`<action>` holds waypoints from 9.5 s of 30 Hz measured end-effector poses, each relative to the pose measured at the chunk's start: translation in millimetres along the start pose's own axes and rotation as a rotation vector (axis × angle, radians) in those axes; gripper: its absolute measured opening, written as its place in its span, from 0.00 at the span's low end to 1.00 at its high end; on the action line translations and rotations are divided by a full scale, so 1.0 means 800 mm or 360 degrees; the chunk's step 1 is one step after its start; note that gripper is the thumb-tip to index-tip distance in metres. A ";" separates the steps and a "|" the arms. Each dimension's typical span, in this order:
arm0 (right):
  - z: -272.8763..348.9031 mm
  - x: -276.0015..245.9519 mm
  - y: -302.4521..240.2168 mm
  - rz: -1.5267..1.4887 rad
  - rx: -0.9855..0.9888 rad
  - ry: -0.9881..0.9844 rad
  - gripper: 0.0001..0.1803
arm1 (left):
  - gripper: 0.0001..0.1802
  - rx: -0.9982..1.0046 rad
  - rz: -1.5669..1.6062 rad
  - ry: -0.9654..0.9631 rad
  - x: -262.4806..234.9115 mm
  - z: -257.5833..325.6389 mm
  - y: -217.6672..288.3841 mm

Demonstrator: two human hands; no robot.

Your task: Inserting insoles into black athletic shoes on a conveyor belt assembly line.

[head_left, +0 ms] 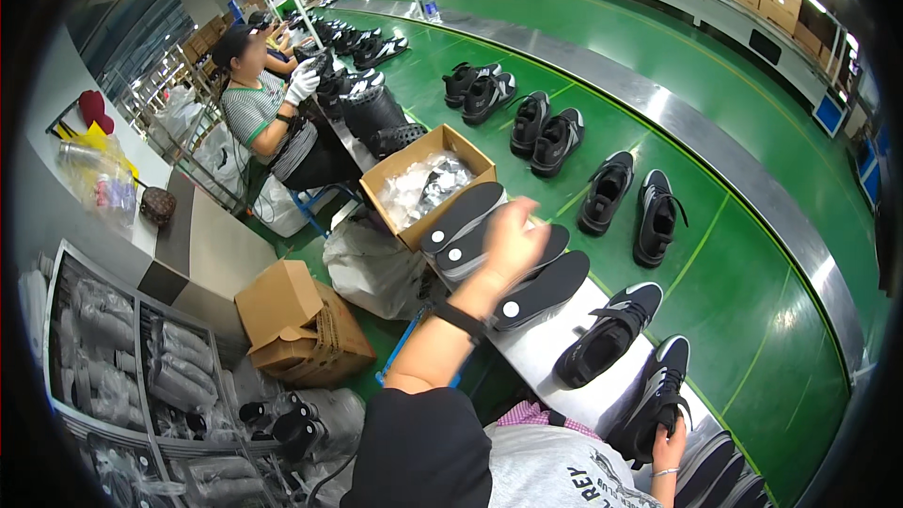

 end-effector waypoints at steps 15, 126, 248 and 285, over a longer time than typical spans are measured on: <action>0.013 -0.021 -0.053 0.0042 0.0113 -0.0355 0.25 | 0.23 0.0763 0.0511 -0.1479 0.209 0.181 0.228; 0.035 -0.132 -0.060 -0.0109 0.0388 -0.0210 0.09 | 0.22 0.1102 0.0732 -0.0818 0.211 0.207 0.244; 0.070 -0.165 0.041 -0.0198 0.0473 0.0750 0.08 | 0.21 0.0889 0.0189 -0.0722 0.161 0.177 0.135; -0.019 0.029 -0.166 0.1579 -0.0699 -0.0788 0.08 | 0.13 -0.0293 0.1068 -0.1114 0.211 0.165 0.107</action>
Point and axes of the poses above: each hand's wrist, its own z-axis away from the middle knuckle, its own x-axis out of the palm, y = z × x, the point moved 1 cm from there along -z, towards the middle knuckle, and after that the axes turned 15 degrees about x, right-handed, at the moved point
